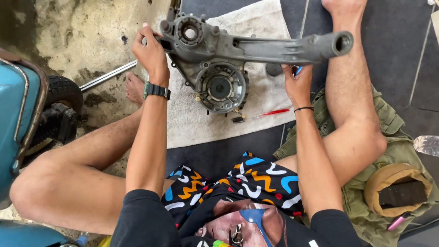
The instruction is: The person cleans a motorcycle engine casing by scrubbing it with a brush and wiping it with a cloth.
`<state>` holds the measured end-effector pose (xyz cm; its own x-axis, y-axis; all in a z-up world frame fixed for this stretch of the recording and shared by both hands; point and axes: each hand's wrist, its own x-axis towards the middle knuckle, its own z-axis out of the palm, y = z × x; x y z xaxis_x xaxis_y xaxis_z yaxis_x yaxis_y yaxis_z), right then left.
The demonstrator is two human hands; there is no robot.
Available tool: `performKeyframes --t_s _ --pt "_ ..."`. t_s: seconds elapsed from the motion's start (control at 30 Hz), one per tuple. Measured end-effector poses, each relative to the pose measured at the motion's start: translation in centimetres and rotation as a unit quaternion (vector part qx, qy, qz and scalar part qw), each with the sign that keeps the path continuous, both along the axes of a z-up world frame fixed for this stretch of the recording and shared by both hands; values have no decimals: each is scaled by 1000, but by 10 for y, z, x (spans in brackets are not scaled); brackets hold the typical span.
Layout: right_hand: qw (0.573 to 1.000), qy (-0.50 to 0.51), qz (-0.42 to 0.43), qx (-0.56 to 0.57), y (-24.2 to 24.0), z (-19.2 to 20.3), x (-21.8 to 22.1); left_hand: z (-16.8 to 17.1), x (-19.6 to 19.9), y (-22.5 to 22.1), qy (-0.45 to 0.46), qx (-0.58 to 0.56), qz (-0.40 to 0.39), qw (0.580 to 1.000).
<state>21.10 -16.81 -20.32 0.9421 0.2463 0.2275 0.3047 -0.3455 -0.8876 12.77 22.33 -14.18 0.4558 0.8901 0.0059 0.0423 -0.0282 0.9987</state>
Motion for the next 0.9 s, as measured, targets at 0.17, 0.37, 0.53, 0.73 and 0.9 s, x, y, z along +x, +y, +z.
performKeyframes --t_s 0.17,0.37,0.53,0.73,0.9 --pt "996 77 31 9 1 -13 11 -30 -18 -1 63 -4 57 996" --pt "996 85 -12 -17 8 -28 14 -31 -29 -1 138 -31 113 983" --pt "999 25 -37 -30 25 29 10 -55 -19 16 167 -35 118 978" --pt "994 43 -55 -81 29 43 17 -50 -20 8 117 -9 132 984" --pt "996 57 -60 -28 25 30 16 -45 -19 1 112 -17 134 985"
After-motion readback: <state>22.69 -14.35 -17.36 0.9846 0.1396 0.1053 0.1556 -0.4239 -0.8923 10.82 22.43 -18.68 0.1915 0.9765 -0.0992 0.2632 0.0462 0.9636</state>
